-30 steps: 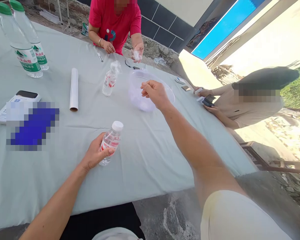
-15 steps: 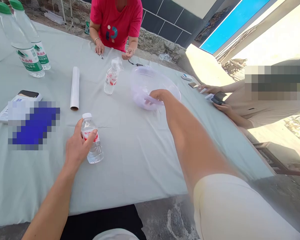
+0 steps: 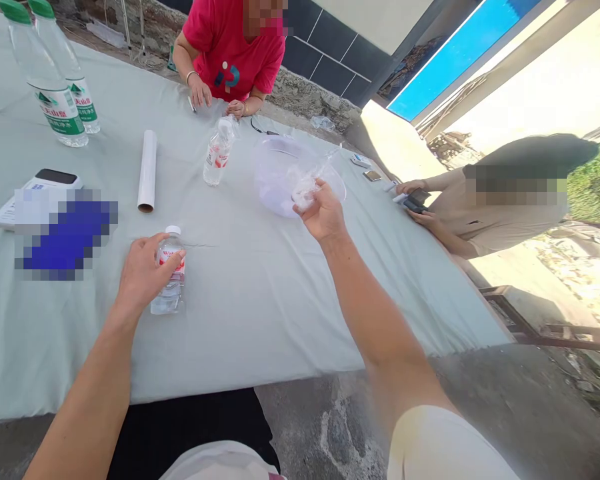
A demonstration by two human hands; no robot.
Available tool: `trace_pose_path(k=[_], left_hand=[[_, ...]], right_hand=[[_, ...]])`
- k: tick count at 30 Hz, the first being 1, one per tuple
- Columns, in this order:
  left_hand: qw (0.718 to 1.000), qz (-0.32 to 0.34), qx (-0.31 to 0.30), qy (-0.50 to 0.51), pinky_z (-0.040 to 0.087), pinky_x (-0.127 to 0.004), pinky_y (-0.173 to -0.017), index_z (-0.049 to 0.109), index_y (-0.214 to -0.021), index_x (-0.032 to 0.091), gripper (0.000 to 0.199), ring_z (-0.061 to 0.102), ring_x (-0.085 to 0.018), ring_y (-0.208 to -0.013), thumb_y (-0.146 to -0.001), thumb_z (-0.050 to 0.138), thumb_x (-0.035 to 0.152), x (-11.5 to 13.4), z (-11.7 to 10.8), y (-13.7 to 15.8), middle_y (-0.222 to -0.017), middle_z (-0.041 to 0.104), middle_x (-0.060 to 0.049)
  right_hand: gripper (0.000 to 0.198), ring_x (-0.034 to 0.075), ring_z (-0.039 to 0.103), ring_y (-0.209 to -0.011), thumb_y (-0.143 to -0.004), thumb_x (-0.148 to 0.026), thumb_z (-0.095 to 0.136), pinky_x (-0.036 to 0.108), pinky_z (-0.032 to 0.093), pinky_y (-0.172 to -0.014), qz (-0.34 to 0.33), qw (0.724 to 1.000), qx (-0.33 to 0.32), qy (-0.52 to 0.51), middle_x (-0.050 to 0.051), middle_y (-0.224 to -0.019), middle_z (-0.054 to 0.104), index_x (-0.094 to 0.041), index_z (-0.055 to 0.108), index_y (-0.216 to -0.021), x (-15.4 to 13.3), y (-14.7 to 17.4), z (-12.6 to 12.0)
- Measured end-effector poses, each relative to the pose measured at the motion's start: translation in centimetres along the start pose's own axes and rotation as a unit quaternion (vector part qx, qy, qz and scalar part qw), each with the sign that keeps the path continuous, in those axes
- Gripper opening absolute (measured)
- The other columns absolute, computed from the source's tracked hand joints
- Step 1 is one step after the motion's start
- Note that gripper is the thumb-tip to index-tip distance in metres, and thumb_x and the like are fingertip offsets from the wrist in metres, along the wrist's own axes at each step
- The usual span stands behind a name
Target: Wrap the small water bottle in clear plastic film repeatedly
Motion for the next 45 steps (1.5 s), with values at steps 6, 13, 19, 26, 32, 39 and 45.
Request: trace_pose_path(k=[6,13,19,26,32,39,45], left_hand=[[0.999,0.012,0.001,0.039,0.052,-0.041,-0.086,0.059,-0.137,0.029,0.062,0.06,-0.032,-0.112,-0.082,0.062,0.058,0.2,-0.4,0.2,-0.133,0.057,-0.013],[0.996,-0.024,-0.007,0.083,0.056,-0.039,-0.077,0.057,-0.14,0.028,0.067,0.063,-0.031,-0.111,-0.08,0.066,0.057,0.2,-1.1,0.5,-0.138,0.055,-0.014],[0.983,0.115,0.144,0.018,0.05,-0.047,-0.098,0.066,-0.125,0.022,0.045,0.061,-0.032,-0.116,-0.085,0.061,0.042,3.8,-3.4,2.8,-0.133,0.062,-0.011],[0.96,0.173,-0.136,0.175,0.054,-0.037,-0.086,0.066,-0.125,0.033,0.041,0.066,-0.027,-0.106,-0.088,0.061,0.049,14.9,2.7,4.4,-0.114,0.072,-0.005],[0.908,0.076,-0.281,0.301,0.051,-0.046,-0.087,0.072,-0.108,0.027,0.042,0.067,-0.03,-0.101,-0.069,0.081,0.038,23.0,13.1,-2.4,-0.112,0.072,-0.011],[0.931,0.051,-0.135,0.336,0.05,-0.043,-0.088,0.063,-0.082,0.016,0.005,0.067,-0.02,-0.082,-0.079,0.062,0.012,25.8,15.8,-6.7,-0.082,0.065,-0.008],[0.959,0.175,-0.124,0.186,0.045,-0.055,-0.102,0.066,-0.123,0.02,0.042,0.057,-0.038,-0.124,-0.084,0.073,0.029,31.1,13.8,-11.0,-0.126,0.061,-0.014]], right_hand=[[0.054,0.013,0.067,-0.086,-0.078,-0.031,0.054,0.022,0.05,-0.059,0.049,0.998,0.045,0.021,-0.001,-0.099,0.063,-0.033,0.049,-0.132,1.8,0.5,-0.1],[0.081,0.012,0.06,-0.075,-0.074,-0.025,0.058,0.022,0.045,-0.052,0.082,0.974,0.083,0.193,0.004,-0.12,0.064,-0.032,0.036,-0.151,-2.2,-0.7,-4.2],[0.057,0.012,0.058,-0.077,-0.076,-0.039,0.053,0.019,0.036,-0.049,-0.002,0.98,0.116,0.16,0.002,-0.116,0.064,-0.031,0.054,-0.133,-0.3,3.9,-5.2],[0.046,0.007,0.049,-0.068,-0.069,-0.034,0.061,0.017,0.032,-0.049,0.012,0.995,0.095,-0.015,-0.002,-0.099,0.063,-0.029,0.063,-0.115,4.1,5.1,-4.1],[0.045,0.011,0.058,-0.078,-0.075,-0.048,0.061,0.021,0.042,-0.059,-0.011,0.998,0.052,0.021,0.0,-0.106,0.067,-0.029,0.063,-0.116,3.7,6.0,-2.7],[0.042,0.012,0.063,-0.086,-0.073,-0.043,0.068,0.023,0.048,-0.067,-0.016,0.994,0.095,-0.047,0.002,-0.112,0.07,-0.028,0.065,-0.112,6.2,8.4,-6.6],[0.032,0.015,0.065,-0.081,-0.067,-0.043,0.071,0.027,0.051,-0.067,0.04,0.977,0.17,-0.123,0.003,-0.093,0.072,-0.026,0.067,-0.094,11.4,11.0,-8.6]])
Point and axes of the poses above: each hand's wrist, its own y-axis away from the middle knuckle, its own z-axis out of the palm, x = y × z, the point moved 9 cm from there along -y, towards the middle knuckle
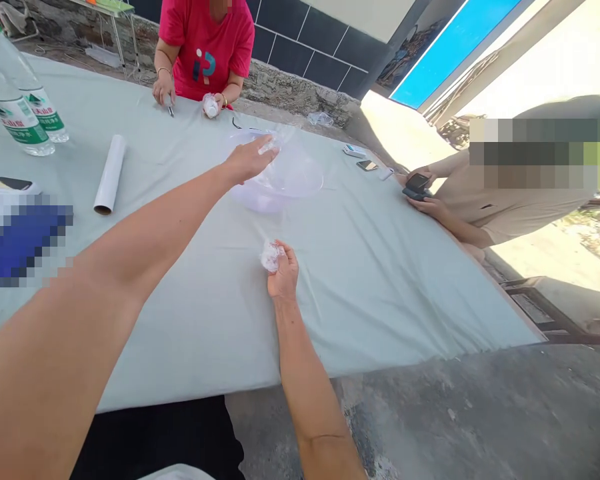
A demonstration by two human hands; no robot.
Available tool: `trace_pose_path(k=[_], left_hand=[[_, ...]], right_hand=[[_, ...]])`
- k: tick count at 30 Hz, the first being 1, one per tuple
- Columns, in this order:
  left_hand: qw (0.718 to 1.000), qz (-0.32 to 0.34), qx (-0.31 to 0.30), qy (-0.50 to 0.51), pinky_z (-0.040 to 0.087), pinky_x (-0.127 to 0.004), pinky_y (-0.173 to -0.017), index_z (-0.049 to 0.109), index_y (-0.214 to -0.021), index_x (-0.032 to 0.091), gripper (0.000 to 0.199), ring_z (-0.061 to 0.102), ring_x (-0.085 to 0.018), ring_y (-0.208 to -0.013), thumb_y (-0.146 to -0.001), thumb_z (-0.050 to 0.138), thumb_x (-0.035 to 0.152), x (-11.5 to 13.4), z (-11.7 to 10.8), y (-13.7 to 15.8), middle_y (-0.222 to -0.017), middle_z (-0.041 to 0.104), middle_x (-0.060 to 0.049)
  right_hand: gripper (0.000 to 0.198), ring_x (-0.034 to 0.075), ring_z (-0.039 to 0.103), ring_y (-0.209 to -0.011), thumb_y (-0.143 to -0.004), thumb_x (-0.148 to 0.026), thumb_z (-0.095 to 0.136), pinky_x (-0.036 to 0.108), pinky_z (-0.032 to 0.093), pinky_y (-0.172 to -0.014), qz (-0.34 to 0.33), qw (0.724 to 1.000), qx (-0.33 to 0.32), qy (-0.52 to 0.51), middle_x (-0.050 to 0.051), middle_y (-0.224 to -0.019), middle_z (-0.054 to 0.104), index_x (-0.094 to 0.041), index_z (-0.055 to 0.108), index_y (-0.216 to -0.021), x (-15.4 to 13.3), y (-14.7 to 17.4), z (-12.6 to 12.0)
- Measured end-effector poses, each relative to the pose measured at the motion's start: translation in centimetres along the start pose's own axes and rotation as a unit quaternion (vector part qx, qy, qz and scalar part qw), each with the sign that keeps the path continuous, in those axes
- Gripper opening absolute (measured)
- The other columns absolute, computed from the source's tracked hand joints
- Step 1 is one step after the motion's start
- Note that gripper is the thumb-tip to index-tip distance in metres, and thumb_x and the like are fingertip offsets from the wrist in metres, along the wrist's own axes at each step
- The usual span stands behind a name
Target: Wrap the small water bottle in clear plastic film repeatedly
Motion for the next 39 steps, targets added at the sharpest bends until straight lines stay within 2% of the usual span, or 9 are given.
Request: trace_pose_path(k=[3,7,10,15,17,22,31,35,39], left_hand=[[0.976,-0.003,0.035,-0.214,0.035,-0.058,-0.11,0.063,-0.129,0.013,0.051,0.043,-0.045,-0.139,-0.082,0.074,0.03,1.4,-1.3,-0.9,-0.136,0.052,-0.017],[0.951,0.074,0.052,-0.297,0.038,-0.041,-0.108,0.056,-0.131,0.006,0.045,0.048,-0.033,-0.136,-0.096,0.049,0.033,3.5,-1.3,3.7,-0.14,0.044,-0.01],[0.972,0.09,0.044,-0.213,0.045,-0.04,-0.101,0.057,-0.127,0.018,0.04,0.059,-0.028,-0.121,-0.089,0.062,0.027,1.5,-0.7,10.2,-0.119,0.06,-0.007],[0.988,-0.141,-0.038,0.049,0.054,-0.035,-0.072,0.059,-0.097,0.021,0.039,0.067,-0.022,-0.089,-0.08,0.069,0.054,-10.2,0.9,19.8,-0.093,0.068,-0.005],[0.977,-0.155,0.005,0.146,0.053,-0.031,-0.067,0.058,-0.084,0.021,0.04,0.065,-0.019,-0.084,-0.075,0.073,0.056,-12.7,0.2,21.9,-0.086,0.067,-0.003],[0.91,-0.147,0.176,0.346,0.056,-0.028,-0.072,0.056,-0.078,0.021,0.033,0.066,-0.014,-0.081,-0.075,0.076,0.046,-15.9,-3.3,24.0,-0.084,0.066,0.001],[0.809,-0.085,0.207,0.544,0.056,-0.03,-0.089,0.064,-0.094,0.023,0.028,0.07,-0.02,-0.105,-0.085,0.073,0.048,-17.0,-5.9,22.7,-0.097,0.072,-0.004],[0.842,-0.132,0.111,0.512,0.052,-0.037,-0.099,0.066,-0.111,0.023,0.05,0.065,-0.023,-0.116,-0.074,0.081,0.054,-16.8,-3.8,23.0,-0.11,0.07,-0.007],[0.906,-0.165,0.03,0.388,0.052,-0.034,-0.09,0.068,-0.085,0.017,0.035,0.064,-0.017,-0.091,-0.069,0.084,0.044,-16.9,-1.5,23.8,-0.088,0.067,-0.003]], right_hand=[[0.033,0.016,0.066,-0.085,-0.072,-0.047,0.068,0.029,0.052,-0.069,-0.008,1.0,-0.014,0.008,0.003,-0.093,0.072,-0.027,0.065,-0.098,-0.1,0.0,0.1],[0.036,0.017,0.066,-0.093,-0.075,-0.052,0.065,0.03,0.054,-0.074,0.014,0.997,-0.067,-0.02,0.004,-0.105,0.071,-0.027,0.064,-0.102,-0.5,0.4,1.2],[0.037,0.017,0.065,-0.098,-0.072,-0.048,0.072,0.03,0.055,-0.078,0.034,0.987,-0.146,-0.063,0.003,-0.111,0.069,-0.028,0.064,-0.103,-0.8,1.8,3.0],[0.043,0.017,0.063,-0.104,-0.071,-0.04,0.08,0.032,0.054,-0.09,0.031,0.963,-0.265,-0.029,0.001,-0.12,0.067,-0.032,0.065,-0.111,-0.6,5.2,6.1],[0.044,0.018,0.062,-0.102,-0.071,-0.041,0.081,0.032,0.055,-0.089,0.027,0.956,-0.293,0.019,0.002,-0.119,0.066,-0.031,0.066,-0.111,0.2,6.2,7.0],[0.038,0.014,0.057,-0.08,-0.069,-0.042,0.08,0.028,0.054,-0.073,0.044,0.95,-0.291,0.102,-0.001,-0.095,0.062,-0.027,0.069,-0.102,2.2,6.9,7.7],[0.025,0.011,0.054,-0.062,-0.078,-0.042,0.073,0.027,0.046,-0.066,0.08,0.909,-0.364,0.187,-0.006,-0.068,0.052,-0.024,0.066,-0.093,3.4,7.9,8.0],[0.027,0.01,0.049,-0.058,-0.079,-0.047,0.072,0.024,0.04,-0.058,0.066,0.928,-0.327,0.164,-0.006,-0.064,0.052,-0.024,0.059,-0.086,3.5,7.4,7.7],[0.031,0.01,0.045,-0.054,-0.078,-0.051,0.073,0.025,0.035,-0.055,0.061,0.91,-0.356,0.205,-0.006,-0.062,0.05,-0.023,0.062,-0.084,3.5,8.4,8.5]])
Point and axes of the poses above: each hand's wrist, its own y-axis away from the middle knuckle, its own z-axis out of the palm, x = y × z, the point moved 9 cm from there along -y, towards the middle knuckle
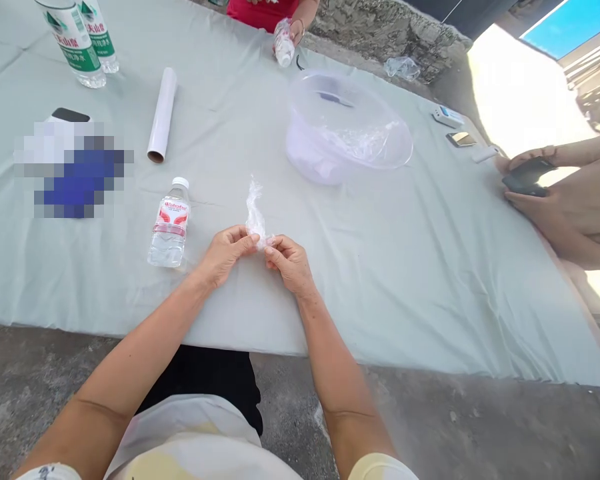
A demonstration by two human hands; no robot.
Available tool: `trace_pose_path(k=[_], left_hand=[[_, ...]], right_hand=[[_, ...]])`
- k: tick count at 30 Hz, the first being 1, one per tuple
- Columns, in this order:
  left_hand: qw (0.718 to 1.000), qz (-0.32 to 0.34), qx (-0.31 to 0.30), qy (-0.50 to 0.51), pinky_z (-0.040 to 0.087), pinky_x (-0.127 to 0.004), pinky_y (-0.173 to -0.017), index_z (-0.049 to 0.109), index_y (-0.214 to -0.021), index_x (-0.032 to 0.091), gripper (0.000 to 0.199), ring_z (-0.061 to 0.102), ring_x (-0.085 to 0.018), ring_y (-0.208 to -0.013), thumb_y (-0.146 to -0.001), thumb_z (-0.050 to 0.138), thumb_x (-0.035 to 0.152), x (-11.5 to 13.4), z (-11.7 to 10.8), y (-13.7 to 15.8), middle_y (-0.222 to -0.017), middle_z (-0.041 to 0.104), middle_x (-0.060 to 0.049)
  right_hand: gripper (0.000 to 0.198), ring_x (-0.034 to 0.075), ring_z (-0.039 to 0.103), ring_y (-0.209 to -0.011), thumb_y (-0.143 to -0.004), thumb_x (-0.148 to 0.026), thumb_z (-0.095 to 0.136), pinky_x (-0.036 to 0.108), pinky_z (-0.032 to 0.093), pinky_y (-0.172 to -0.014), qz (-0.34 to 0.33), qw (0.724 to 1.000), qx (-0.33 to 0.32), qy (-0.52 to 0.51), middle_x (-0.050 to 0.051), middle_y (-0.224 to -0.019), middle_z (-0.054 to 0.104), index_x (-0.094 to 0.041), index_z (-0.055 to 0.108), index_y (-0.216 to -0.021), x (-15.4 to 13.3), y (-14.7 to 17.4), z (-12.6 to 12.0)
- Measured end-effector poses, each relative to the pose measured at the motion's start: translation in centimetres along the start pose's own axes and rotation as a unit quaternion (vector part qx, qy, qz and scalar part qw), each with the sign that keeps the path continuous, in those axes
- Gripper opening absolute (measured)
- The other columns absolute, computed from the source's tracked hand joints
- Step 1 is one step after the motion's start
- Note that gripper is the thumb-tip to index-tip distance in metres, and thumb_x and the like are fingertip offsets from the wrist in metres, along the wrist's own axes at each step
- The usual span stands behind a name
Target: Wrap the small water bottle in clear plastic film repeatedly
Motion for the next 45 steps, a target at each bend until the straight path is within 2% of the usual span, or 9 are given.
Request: trace_pose_path(k=[7,12,17,20,27,33,37,40,45], left_hand=[[0.995,0.045,0.042,-0.084,0.05,-0.027,-0.07,0.068,-0.077,0.019,0.023,0.059,-0.014,-0.074,-0.069,0.079,0.038,0.7,-0.6,0.2,-0.075,0.063,0.002],[0.996,0.037,0.085,-0.022,0.051,-0.027,-0.072,0.068,-0.073,0.019,0.022,0.061,-0.012,-0.074,-0.069,0.08,0.038,0.6,-1.9,0.0,-0.079,0.064,0.001],[0.997,0.038,-0.022,0.056,0.055,-0.033,-0.083,0.067,-0.093,0.021,0.038,0.065,-0.018,-0.093,-0.075,0.078,0.053,0.9,0.3,0.2,-0.095,0.068,-0.003],[0.998,0.043,-0.048,-0.027,0.054,-0.029,-0.076,0.064,-0.105,0.022,0.048,0.066,-0.017,-0.089,-0.068,0.086,0.045,0.8,1.1,0.4,-0.096,0.068,-0.002],[0.998,0.013,0.044,-0.048,0.047,-0.023,-0.055,0.061,-0.091,0.019,0.028,0.061,-0.011,-0.059,-0.069,0.078,0.027,0.2,-0.5,0.0,-0.074,0.067,0.002],[0.991,0.006,0.134,0.018,0.055,-0.026,-0.064,0.058,-0.094,0.021,0.026,0.068,-0.014,-0.074,-0.075,0.073,0.029,1.0,-2.3,0.3,-0.087,0.069,-0.002],[0.999,-0.034,0.037,0.006,0.059,-0.037,-0.076,0.056,-0.113,0.024,0.06,0.068,-0.025,-0.102,-0.072,0.076,0.063,0.0,0.3,-0.1,-0.106,0.067,-0.009],[0.995,-0.099,-0.02,-0.011,0.058,-0.038,-0.073,0.055,-0.116,0.022,0.074,0.068,-0.027,-0.097,-0.067,0.074,0.075,-1.3,2.2,-0.1,-0.105,0.066,-0.011],[0.975,-0.066,0.063,-0.203,0.051,-0.029,-0.065,0.051,-0.128,0.025,0.083,0.067,-0.022,-0.085,-0.059,0.089,0.053,0.1,1.5,0.6,-0.104,0.065,-0.006]], right_hand=[[0.027,0.012,0.046,-0.064,-0.081,-0.047,0.07,0.027,0.037,-0.061,-0.056,0.991,0.074,0.099,-0.001,-0.067,0.055,-0.021,0.067,-0.074,-1.4,0.3,-0.5],[0.028,0.012,0.046,-0.064,-0.087,-0.049,0.065,0.027,0.039,-0.061,-0.056,0.987,0.148,0.034,0.001,-0.078,0.06,-0.023,0.07,-0.08,-1.2,0.4,-3.1],[0.024,0.013,0.053,-0.07,-0.082,-0.046,0.072,0.027,0.044,-0.063,-0.076,0.992,0.095,-0.011,0.001,-0.083,0.064,-0.023,0.068,-0.075,-1.5,0.3,-1.5],[0.025,0.013,0.056,-0.066,-0.076,-0.045,0.077,0.027,0.045,-0.059,-0.047,0.997,0.065,-0.015,0.0,-0.077,0.065,-0.023,0.066,-0.075,-1.2,0.3,-0.2],[0.03,0.007,0.05,-0.051,-0.074,-0.045,0.077,0.021,0.038,-0.049,-0.011,0.984,0.149,-0.097,-0.006,-0.062,0.057,-0.022,0.058,-0.075,-0.5,0.5,-2.6],[0.039,0.005,0.046,-0.05,-0.07,-0.047,0.078,0.019,0.034,-0.046,-0.021,0.945,0.269,-0.183,-0.008,-0.065,0.052,-0.023,0.047,-0.076,-0.9,1.3,-7.3],[0.032,0.008,0.049,-0.054,-0.072,-0.045,0.074,0.023,0.037,-0.049,-0.018,0.978,0.184,-0.101,-0.004,-0.069,0.057,-0.023,0.052,-0.076,-1.2,0.9,-5.3],[0.025,0.012,0.05,-0.059,-0.078,-0.044,0.068,0.028,0.041,-0.055,-0.043,0.992,0.109,0.055,-0.001,-0.069,0.058,-0.023,0.055,-0.073,-1.5,0.8,-2.5],[0.016,0.012,0.038,-0.058,-0.083,-0.027,0.056,0.027,0.032,-0.057,-0.154,0.938,0.077,0.301,-0.001,-0.063,0.05,-0.023,0.053,-0.068,-2.8,1.3,-0.1]])
Point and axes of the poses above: each hand's wrist, its own y-axis away from the middle knuckle, its own z-axis out of the palm, x = y × z, the point moved 9 cm from there along -y, towards the middle knuckle
